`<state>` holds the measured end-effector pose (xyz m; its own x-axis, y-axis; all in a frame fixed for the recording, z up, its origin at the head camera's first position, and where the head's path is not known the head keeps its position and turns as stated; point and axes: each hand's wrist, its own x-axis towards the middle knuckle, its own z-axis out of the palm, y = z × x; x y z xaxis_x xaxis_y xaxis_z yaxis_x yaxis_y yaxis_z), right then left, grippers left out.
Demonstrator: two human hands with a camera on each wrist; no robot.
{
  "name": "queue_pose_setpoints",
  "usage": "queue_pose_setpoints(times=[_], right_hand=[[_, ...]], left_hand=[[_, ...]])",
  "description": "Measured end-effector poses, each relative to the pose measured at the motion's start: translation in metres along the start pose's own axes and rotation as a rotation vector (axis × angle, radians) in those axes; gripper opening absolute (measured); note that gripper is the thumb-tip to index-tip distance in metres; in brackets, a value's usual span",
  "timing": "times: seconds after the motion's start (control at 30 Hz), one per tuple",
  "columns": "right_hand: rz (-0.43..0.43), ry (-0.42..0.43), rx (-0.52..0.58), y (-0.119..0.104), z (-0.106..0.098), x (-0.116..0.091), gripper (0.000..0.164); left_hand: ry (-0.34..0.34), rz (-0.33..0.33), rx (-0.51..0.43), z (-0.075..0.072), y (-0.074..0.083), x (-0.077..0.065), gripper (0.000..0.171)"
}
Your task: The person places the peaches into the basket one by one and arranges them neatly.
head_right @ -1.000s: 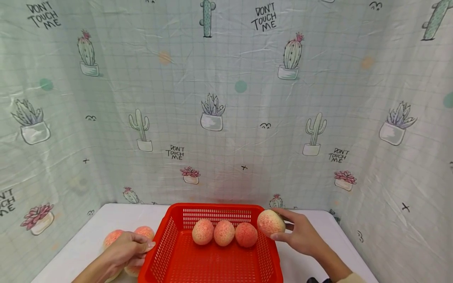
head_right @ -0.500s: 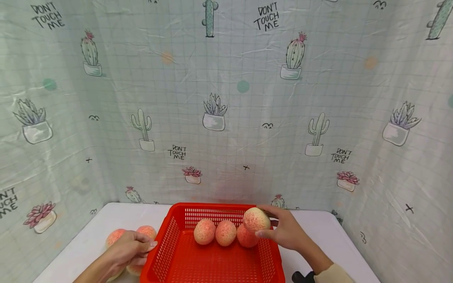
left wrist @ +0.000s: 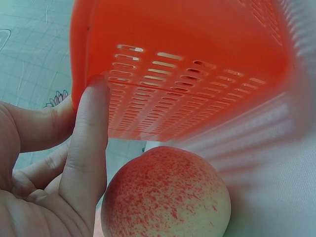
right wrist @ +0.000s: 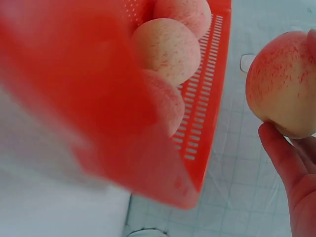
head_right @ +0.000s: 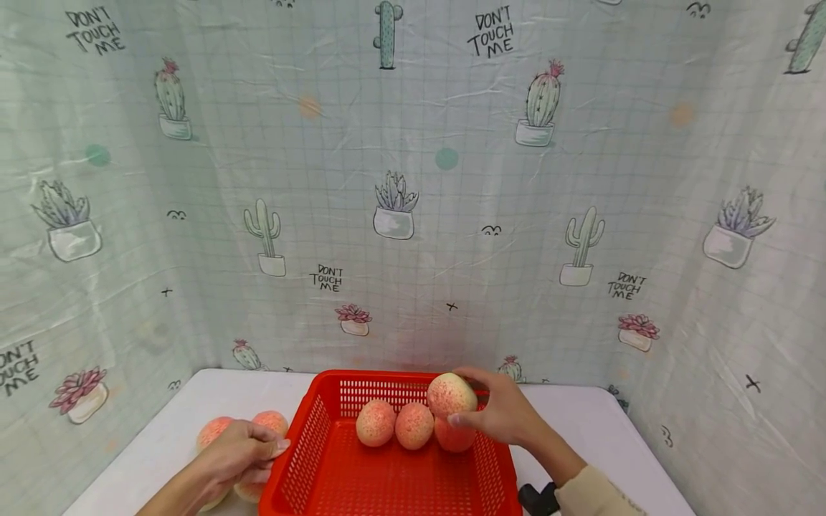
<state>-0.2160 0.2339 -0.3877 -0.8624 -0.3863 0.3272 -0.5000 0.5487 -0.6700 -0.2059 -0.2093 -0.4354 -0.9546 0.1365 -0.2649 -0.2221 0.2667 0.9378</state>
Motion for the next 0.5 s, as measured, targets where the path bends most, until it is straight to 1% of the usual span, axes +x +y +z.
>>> queue_pose_setpoints(times=[0.07,0.3,0.5], right_hand=[[-0.001,0.005,-0.004,-0.003,0.001,0.003,0.064],[0.018,-0.011,0.062,-0.012,0.011,0.014,0.066],[-0.009,-0.031,0.082,-0.017,0.021,0.024,0.062]], left_hand=[[-0.002,0.004,0.0,0.0,0.001,-0.001,0.019],[0.016,-0.004,0.007,0.001,0.002,-0.002,0.019],[-0.006,0.024,-0.028,0.002,-0.001,-0.004,0.017]])
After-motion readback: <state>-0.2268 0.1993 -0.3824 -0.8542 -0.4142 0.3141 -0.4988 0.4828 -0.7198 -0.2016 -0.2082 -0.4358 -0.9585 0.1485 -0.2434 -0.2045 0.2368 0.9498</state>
